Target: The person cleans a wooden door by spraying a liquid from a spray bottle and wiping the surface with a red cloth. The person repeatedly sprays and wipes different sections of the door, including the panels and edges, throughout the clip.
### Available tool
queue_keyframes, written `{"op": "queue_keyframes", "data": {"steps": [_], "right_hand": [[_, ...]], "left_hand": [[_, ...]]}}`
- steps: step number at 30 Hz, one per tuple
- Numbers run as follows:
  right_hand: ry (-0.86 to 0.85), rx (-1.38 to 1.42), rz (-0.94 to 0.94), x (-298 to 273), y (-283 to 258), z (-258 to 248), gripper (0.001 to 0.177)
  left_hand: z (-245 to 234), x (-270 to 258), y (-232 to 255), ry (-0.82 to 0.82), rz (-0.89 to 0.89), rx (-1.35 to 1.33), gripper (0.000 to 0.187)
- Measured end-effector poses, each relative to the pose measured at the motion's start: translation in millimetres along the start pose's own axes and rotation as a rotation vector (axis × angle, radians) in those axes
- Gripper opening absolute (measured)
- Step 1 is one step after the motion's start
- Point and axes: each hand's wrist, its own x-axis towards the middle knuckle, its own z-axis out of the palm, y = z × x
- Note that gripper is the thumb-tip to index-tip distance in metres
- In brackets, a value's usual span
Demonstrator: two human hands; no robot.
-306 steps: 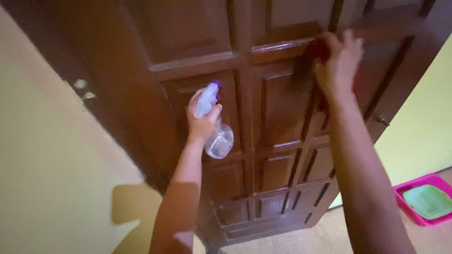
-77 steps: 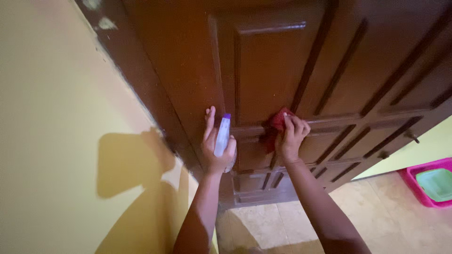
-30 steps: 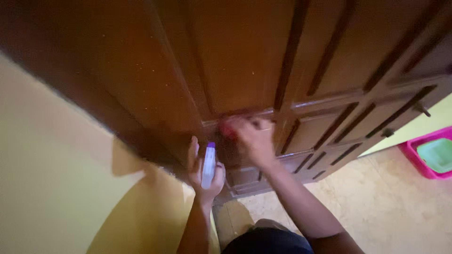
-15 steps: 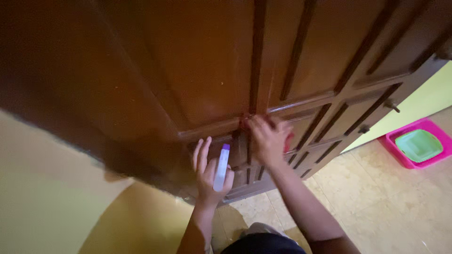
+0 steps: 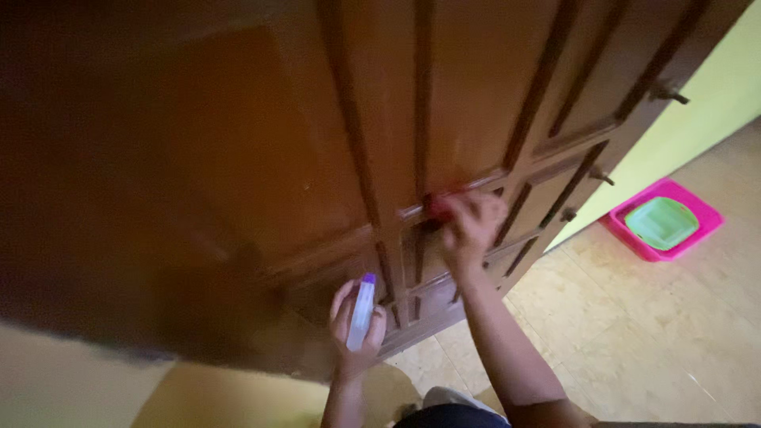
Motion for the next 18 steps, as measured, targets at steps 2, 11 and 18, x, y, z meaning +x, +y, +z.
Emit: {"op": "queue_keyframes", "data": {"steps": [2,11,18], "right_hand": [[-0.07,0.032,-0.196,-8,-10,4,0.04],[-0.013,-0.035,0.088,24,87,-38,0.035],[0.026,0.024,-0.006,71,134,-54,0.043]], "left_hand": [[17,2,-3,0.041,0.079,-0.028,0.029],[91,13,7,0.013,0.076,-0.085,0.025],[170,31,31,0.012,0.075,-0.114,0.023]]}}
